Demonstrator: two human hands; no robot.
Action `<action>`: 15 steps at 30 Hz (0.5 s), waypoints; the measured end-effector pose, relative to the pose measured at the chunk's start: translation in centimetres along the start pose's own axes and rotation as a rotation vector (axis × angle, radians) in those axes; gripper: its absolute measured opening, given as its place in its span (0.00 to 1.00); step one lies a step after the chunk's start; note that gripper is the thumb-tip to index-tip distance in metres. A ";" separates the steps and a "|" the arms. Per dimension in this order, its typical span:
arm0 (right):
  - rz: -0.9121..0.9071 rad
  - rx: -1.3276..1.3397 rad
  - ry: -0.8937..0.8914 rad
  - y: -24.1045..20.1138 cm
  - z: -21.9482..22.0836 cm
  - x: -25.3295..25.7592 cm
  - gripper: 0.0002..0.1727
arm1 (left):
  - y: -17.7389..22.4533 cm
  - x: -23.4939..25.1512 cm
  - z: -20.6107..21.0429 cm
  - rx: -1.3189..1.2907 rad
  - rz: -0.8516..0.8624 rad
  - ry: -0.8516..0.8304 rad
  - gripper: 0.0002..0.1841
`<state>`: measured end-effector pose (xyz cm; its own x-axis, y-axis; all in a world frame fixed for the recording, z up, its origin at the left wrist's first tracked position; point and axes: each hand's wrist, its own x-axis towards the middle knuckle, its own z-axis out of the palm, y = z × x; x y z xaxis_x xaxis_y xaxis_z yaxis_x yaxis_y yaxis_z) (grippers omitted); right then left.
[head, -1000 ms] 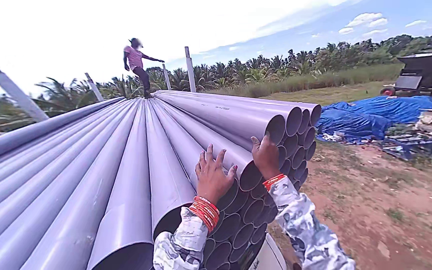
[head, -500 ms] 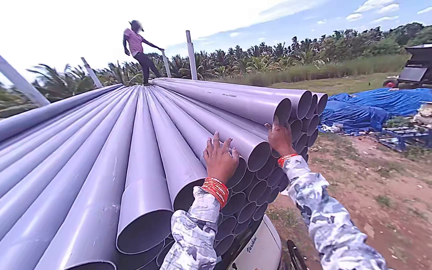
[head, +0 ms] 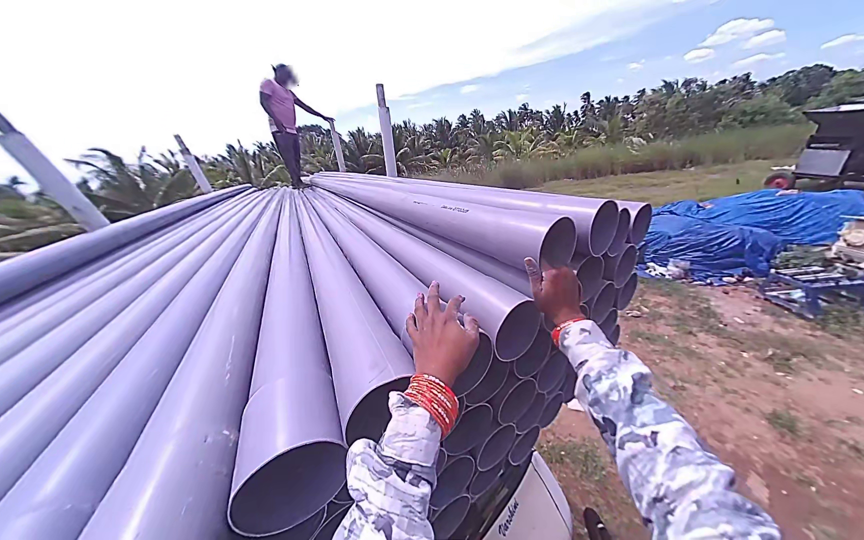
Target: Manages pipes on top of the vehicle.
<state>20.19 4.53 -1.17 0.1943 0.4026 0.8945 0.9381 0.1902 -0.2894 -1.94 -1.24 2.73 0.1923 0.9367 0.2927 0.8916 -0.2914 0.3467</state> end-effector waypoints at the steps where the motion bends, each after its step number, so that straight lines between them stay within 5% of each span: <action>1: -0.019 0.032 0.012 0.2 0.2 0.0 0.32 | 0.0 0.1 0.0 -0.002 0.000 0.004 0.25; 15: -0.083 0.108 0.099 0.9 1.2 -0.2 0.29 | 0.0 -0.1 0.4 -0.011 0.006 0.045 0.23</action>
<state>20.66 5.66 -2.00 0.1499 0.2927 0.9444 0.9170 0.3160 -0.2435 -1.83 -1.29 2.35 0.1789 0.9251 0.3348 0.8857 -0.2996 0.3547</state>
